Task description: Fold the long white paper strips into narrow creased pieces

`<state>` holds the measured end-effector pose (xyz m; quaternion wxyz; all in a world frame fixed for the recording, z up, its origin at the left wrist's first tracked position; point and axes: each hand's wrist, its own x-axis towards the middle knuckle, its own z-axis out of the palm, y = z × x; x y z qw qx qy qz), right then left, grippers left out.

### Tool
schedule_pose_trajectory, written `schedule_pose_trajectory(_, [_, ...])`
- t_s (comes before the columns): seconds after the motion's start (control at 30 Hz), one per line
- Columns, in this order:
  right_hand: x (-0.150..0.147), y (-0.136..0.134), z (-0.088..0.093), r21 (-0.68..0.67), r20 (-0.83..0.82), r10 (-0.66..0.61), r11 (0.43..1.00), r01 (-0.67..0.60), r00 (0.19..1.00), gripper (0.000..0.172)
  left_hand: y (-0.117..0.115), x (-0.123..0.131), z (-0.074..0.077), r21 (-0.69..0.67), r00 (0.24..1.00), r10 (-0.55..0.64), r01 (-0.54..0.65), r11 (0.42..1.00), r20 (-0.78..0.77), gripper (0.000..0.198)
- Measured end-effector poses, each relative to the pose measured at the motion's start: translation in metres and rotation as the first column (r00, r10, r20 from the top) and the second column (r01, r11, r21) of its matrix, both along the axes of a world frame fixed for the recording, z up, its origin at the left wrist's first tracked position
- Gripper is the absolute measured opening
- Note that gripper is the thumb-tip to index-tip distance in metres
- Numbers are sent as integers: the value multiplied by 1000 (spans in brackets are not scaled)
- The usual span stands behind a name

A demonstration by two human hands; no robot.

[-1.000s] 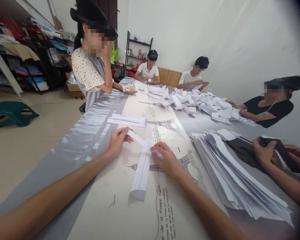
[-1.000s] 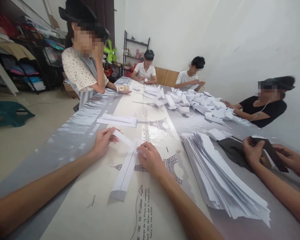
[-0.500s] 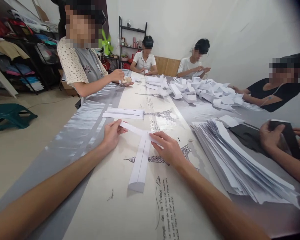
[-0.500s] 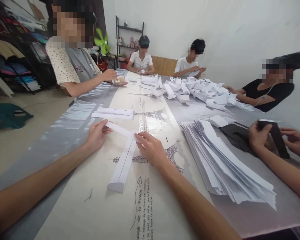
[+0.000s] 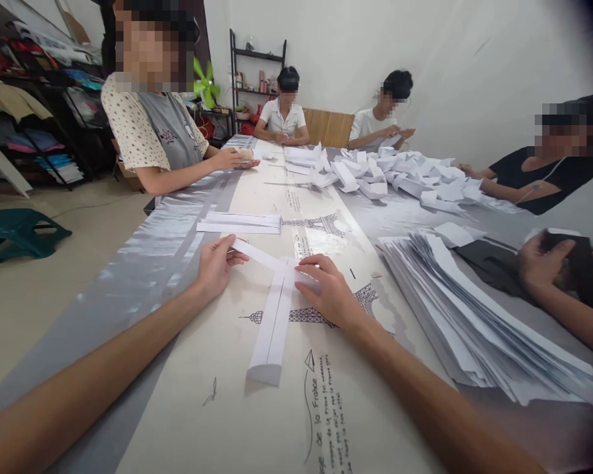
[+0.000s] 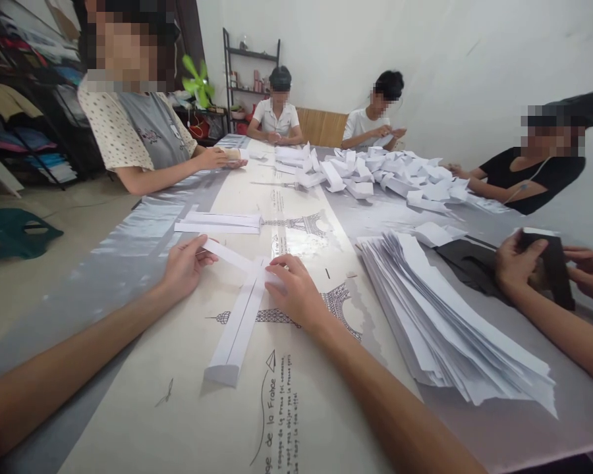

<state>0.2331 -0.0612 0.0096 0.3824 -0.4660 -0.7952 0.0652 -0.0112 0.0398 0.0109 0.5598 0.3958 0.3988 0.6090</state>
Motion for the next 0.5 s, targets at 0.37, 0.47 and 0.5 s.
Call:
schedule_pose_trajectory(0.37, [7,-2,10,-252,40,-61,965,70,997,5,-2,-2,1,70,988,-148,150,986,-40,39])
schedule_pose_trajectory(0.47, [9,-1,12,-302,-41,-49,953,35,998,8,-6,-2,6,103,979,-195,200,974,-57,39])
schedule_pose_trajectory(0.5, [9,-1,13,-318,-87,-52,948,22,995,10,-7,-2,7,107,978,-203,207,973,-50,38])
